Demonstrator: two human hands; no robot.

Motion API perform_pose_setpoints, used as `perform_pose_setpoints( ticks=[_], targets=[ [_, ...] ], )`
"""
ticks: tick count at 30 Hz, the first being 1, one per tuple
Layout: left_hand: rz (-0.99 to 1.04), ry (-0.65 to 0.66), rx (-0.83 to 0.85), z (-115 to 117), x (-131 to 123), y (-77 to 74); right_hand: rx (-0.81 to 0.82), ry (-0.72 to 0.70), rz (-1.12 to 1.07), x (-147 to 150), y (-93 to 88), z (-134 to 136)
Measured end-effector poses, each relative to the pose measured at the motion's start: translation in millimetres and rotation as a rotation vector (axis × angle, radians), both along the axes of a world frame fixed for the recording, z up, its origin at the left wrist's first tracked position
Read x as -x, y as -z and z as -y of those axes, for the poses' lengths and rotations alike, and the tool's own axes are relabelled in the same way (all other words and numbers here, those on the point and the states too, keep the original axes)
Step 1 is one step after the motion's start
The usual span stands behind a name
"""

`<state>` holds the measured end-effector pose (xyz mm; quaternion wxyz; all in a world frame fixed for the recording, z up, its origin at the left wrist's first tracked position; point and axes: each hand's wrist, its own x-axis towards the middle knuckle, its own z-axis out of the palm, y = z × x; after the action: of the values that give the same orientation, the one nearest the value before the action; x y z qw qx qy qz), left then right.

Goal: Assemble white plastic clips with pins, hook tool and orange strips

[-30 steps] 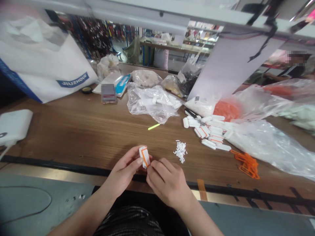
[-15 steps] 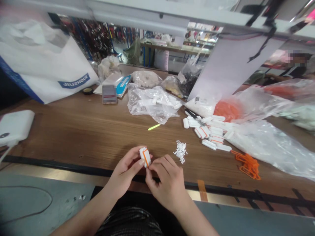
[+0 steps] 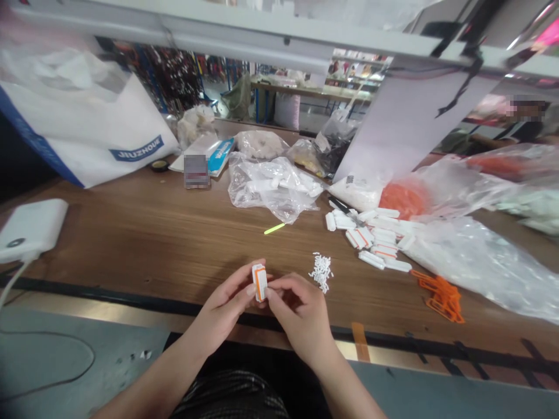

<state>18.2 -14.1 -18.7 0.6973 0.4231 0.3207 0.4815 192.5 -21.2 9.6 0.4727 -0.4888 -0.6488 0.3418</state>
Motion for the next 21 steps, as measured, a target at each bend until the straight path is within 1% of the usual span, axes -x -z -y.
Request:
perform_pose_setpoints(
  ticks=[3,8,12,17,21],
  targets=[
    [-0.024,-0.036,0.015,0.6,-2.1,-1.4,0.062,0.025,-0.024,4.7,3.5,-0.3],
    [-0.005,-0.033,0.018,1.5,-2.7,-1.5,0.064,0.076,-0.037,11.2,6.1,-1.4],
    [-0.008,-0.01,0.005,-0.2,-1.2,-3.4,0.106,0.047,-0.09,9.4,6.5,-5.1],
    [0.043,0.002,0.068,-2.6,-0.2,-3.2,0.158,0.008,-0.17,4.2,4.6,-9.0],
    [0.041,-0.02,0.08,-2.9,-0.8,-3.4,0.207,0.033,-0.187,4.2,2.6,-9.2]
  ],
)
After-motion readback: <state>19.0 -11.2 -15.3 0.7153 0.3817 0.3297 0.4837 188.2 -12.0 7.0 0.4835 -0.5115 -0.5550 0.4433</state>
